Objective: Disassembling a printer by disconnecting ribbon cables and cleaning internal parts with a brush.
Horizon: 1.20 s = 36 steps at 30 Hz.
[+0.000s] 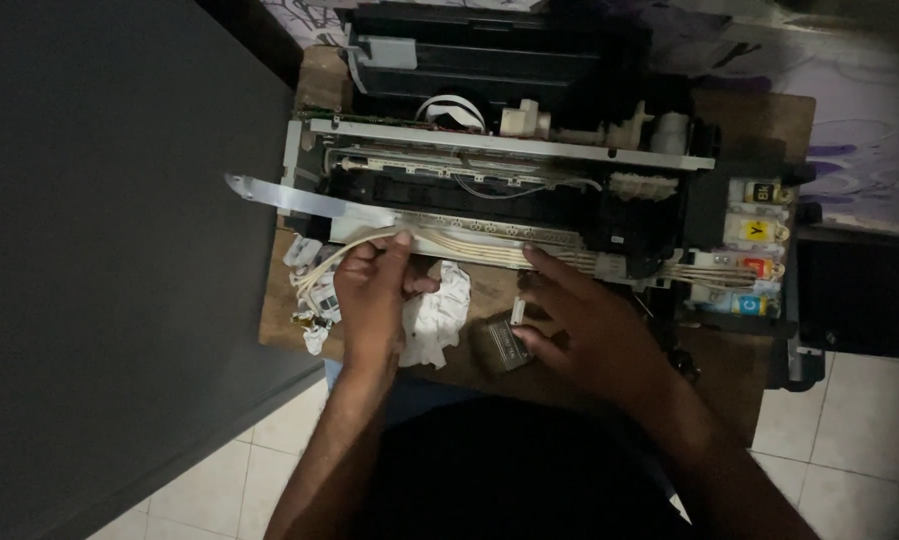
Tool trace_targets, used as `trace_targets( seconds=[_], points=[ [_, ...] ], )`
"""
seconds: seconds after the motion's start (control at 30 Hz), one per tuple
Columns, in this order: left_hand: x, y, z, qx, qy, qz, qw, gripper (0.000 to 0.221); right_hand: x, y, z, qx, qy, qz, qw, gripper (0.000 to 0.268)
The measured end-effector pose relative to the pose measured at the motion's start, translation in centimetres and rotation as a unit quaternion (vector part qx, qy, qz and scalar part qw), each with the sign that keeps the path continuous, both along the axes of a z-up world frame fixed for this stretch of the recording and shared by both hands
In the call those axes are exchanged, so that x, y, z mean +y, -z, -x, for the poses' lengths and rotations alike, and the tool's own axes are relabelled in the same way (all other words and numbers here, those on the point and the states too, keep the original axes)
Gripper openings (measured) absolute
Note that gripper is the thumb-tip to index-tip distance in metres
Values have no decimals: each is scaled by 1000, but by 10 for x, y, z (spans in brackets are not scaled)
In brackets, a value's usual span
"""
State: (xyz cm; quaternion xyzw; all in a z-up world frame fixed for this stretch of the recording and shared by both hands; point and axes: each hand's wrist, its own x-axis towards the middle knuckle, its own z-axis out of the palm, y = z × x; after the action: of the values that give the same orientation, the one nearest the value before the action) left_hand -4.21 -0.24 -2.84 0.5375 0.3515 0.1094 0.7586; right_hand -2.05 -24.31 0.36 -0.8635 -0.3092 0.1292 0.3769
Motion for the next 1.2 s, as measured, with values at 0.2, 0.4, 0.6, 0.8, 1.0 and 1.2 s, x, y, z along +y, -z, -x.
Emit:
trace_targets(
  seconds=[0.2, 0.4, 0.6, 0.8, 1.0, 1.2],
  points=[
    [-10, -32, -3, -3, 38, -23, 999, 26, 1, -5, -1, -16, 12, -2, 1000, 36],
    [-5, -20, 6, -1, 168, -132, 977, 19, -2, 3, 1, 4, -8, 14, 1000, 41],
    [-16, 31, 11, -4, 164, -66, 984, 18, -1, -4, 3, -8, 11, 10, 1000, 40],
    [-31, 6, 4, -10, 162, -100, 982, 21, -4, 10, 4, -40, 4, 5, 999, 36],
    [-40, -11, 3, 10, 117, -80, 990, 21, -4, 13, 3, -38, 6, -4, 999, 36],
    [-39, -15, -2, 7, 138, -118, 983, 34, -1, -1, -1, -12, -10, 4, 1000, 39]
  ],
)
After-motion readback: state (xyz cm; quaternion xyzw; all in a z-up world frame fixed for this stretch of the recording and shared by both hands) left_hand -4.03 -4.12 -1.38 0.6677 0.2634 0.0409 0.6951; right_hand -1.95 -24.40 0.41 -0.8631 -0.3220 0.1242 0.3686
